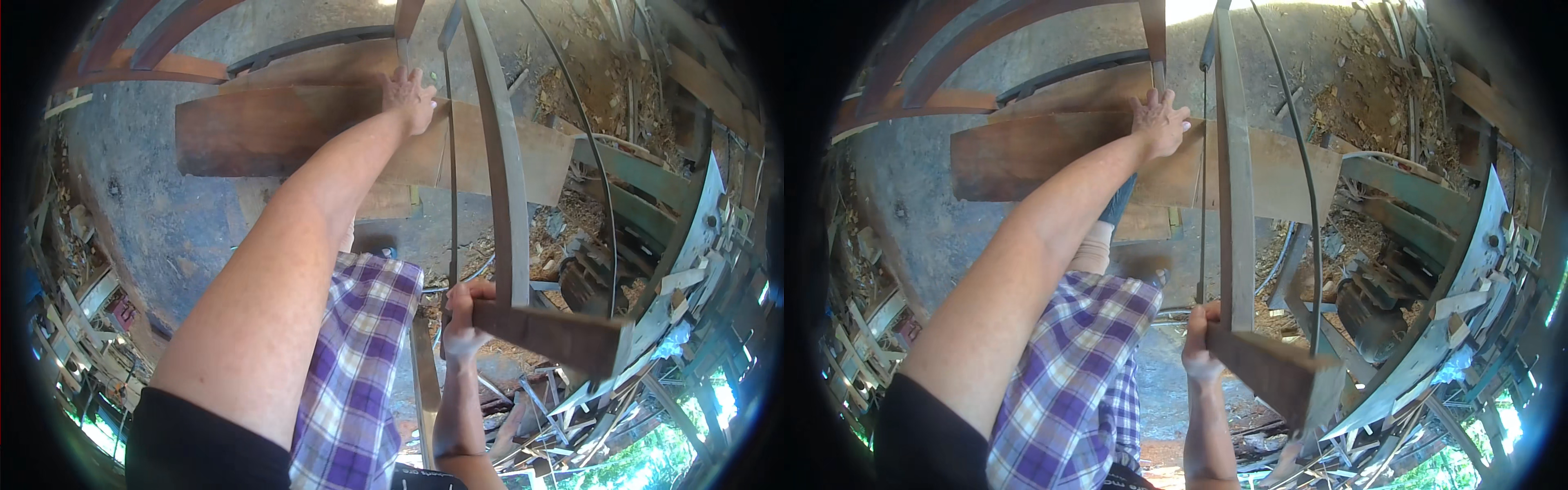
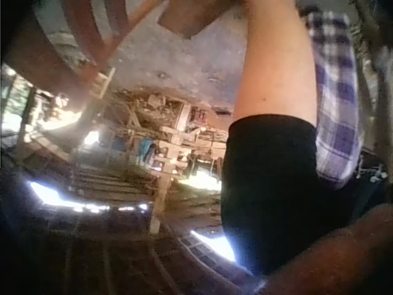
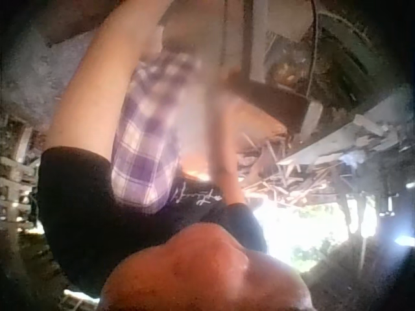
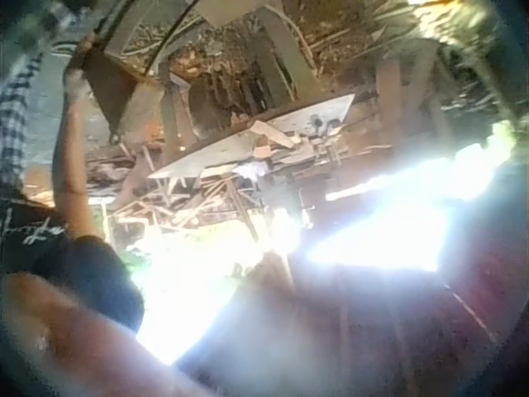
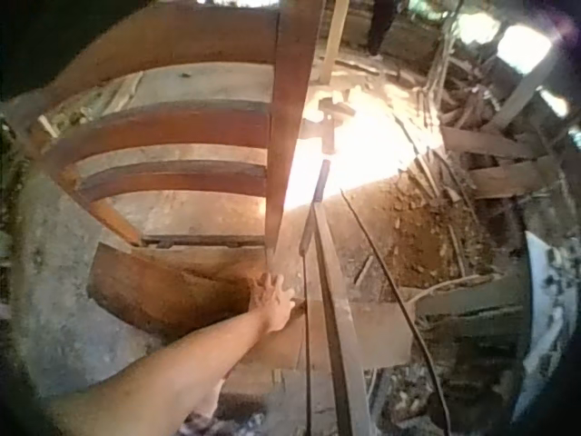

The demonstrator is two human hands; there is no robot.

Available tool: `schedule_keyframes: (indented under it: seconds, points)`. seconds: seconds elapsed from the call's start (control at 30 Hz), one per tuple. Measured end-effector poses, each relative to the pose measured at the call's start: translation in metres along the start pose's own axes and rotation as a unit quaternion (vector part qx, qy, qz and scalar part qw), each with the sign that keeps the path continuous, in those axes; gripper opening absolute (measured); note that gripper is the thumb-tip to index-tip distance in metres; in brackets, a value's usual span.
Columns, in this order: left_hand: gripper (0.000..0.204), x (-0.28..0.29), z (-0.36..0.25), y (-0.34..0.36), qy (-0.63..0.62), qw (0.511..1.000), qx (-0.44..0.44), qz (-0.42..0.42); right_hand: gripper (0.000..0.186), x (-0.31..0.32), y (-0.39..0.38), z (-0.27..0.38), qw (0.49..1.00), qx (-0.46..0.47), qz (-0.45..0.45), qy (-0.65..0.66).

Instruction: Manually saw a piece of wood into two sections using a frame saw.

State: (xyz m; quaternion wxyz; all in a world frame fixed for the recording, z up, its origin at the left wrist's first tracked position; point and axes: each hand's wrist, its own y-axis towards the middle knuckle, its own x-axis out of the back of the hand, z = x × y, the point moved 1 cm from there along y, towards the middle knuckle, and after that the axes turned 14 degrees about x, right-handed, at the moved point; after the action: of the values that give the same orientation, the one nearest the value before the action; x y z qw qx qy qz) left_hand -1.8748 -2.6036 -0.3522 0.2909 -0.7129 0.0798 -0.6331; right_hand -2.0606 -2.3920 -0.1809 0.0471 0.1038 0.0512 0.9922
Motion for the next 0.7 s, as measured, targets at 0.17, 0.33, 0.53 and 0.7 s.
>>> schedule_keyframes:
  seconds: [0.17,0.33,0.53,0.7]
  points:
    - [0.029,-0.003,-0.002,0.004,0.014,1.000,-0.012,-0.021,0.014,-0.052,0.080,-0.071,0.992,0.054,0.041,-0.105]
    - [0.030,-0.005,0.005,0.001,-0.049,0.999,-0.022,-0.006,0.017,-0.049,0.091,-0.074,0.997,-0.044,0.029,-0.061]
    - [0.030,0.000,0.000,0.000,-0.036,0.999,-0.025,-0.031,0.009,0.003,-0.001,0.012,0.998,-0.031,0.043,-0.035]
    - [0.029,-0.003,-0.003,0.008,0.006,1.000,-0.019,0.005,0.010,-0.010,0.027,-0.022,0.995,-0.094,0.021,-0.020]
